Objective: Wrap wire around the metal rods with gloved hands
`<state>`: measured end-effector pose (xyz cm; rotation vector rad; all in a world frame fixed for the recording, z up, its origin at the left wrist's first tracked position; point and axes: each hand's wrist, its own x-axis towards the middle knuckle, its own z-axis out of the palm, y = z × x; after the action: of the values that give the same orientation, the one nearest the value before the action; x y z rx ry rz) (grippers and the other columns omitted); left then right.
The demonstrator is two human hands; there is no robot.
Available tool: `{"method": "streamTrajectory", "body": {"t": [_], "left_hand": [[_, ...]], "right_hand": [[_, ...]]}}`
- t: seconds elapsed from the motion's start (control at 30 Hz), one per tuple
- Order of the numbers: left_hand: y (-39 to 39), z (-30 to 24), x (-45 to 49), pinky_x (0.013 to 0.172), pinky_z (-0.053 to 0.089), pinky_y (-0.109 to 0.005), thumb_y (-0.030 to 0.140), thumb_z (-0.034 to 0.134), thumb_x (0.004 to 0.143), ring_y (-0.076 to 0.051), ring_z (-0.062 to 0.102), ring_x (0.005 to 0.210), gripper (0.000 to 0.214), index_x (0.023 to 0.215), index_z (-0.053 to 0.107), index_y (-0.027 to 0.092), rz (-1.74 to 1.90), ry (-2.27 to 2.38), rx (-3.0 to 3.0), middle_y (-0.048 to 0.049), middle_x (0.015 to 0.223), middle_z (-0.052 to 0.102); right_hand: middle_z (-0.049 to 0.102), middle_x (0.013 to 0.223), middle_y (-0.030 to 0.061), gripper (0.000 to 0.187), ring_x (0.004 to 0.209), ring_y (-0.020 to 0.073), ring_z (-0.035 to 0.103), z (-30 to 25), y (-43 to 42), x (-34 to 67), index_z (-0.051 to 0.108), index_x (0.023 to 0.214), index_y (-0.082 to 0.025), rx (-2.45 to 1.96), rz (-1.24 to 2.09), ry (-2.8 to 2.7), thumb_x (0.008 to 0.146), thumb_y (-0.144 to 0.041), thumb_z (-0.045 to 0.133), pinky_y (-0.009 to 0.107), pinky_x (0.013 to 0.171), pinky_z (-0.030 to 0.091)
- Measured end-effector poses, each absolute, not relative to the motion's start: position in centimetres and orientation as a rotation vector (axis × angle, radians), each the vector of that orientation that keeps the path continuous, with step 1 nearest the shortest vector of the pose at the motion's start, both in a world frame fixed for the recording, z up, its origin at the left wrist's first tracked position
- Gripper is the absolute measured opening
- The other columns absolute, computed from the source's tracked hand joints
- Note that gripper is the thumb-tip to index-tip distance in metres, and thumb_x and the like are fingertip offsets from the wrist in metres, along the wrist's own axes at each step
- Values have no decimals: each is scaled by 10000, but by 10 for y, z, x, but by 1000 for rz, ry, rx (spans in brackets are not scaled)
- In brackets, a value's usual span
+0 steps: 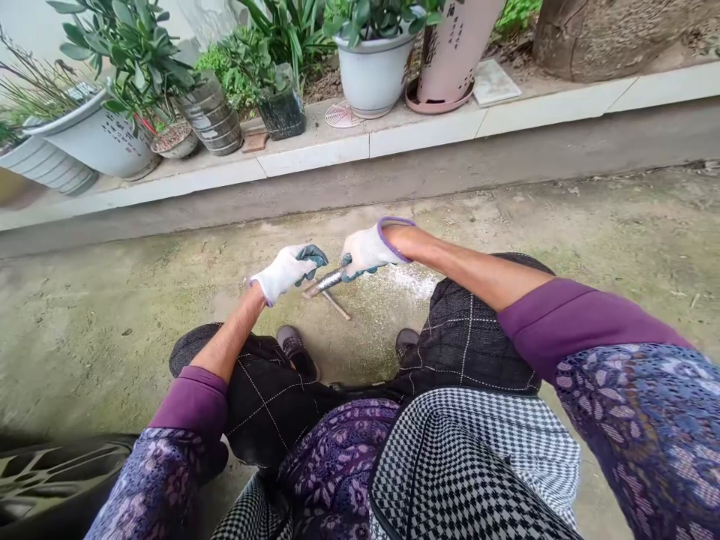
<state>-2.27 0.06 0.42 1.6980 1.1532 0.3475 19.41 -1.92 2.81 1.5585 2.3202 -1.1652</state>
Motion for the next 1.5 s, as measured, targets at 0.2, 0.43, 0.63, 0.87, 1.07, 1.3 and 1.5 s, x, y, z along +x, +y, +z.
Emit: {"method": "streamTrajectory", "body": {"t": [0.2,0.43,0.63,0.87,1.07,1.3,1.5], "left_hand": [[-5,4,-21,387,301,-167,116,529,720,-50,392,386,174,818,667,156,341,1249,1701,63,522,548],[-1,2,-26,350,275,-179,252,602,786,-47,347,339,82,802,607,172,631,1274,1505,68,496,540],[2,8,-35,337,282,-182,244,583,798,-53,378,343,133,882,639,158,793,1231,1380,59,511,550],[1,12,-37,357,301,-173,241,600,824,-42,394,354,115,889,646,157,782,1213,1375,54,542,571],[-1,13,-34,358,319,-187,208,560,830,-47,391,356,116,769,629,137,701,1183,1472,41,524,552],[-1,12,-32,457,390,-164,160,631,686,-69,529,527,159,828,695,129,483,1066,1633,10,665,647],[-6,-3,-24,416,354,-163,132,574,705,-56,448,431,121,788,660,146,362,1190,1649,53,535,558]], "right_hand": [[665,674,93,282,604,202,569,24,-3,182,748,789,-186,1642,-612,2299,810,-453,659,331,554,345],[731,886,97,328,781,241,629,45,7,165,754,1014,-228,1794,-458,2399,866,-485,615,316,595,368],[697,875,106,372,778,242,612,57,21,160,733,1075,-205,1958,-433,2450,896,-505,606,329,603,353],[560,631,-1,330,478,93,430,64,12,164,700,1003,-167,2114,-1293,2394,888,-473,655,263,437,340],[508,567,-52,462,412,58,394,60,-4,185,701,981,-158,1752,-1838,2312,803,-583,738,211,343,329],[524,546,-57,490,419,80,417,48,-21,204,751,1016,-179,1460,-1606,2109,761,-597,745,226,378,317],[574,537,10,240,507,133,469,16,-12,193,735,744,-193,1650,-879,2292,740,-432,740,295,493,304]]}}
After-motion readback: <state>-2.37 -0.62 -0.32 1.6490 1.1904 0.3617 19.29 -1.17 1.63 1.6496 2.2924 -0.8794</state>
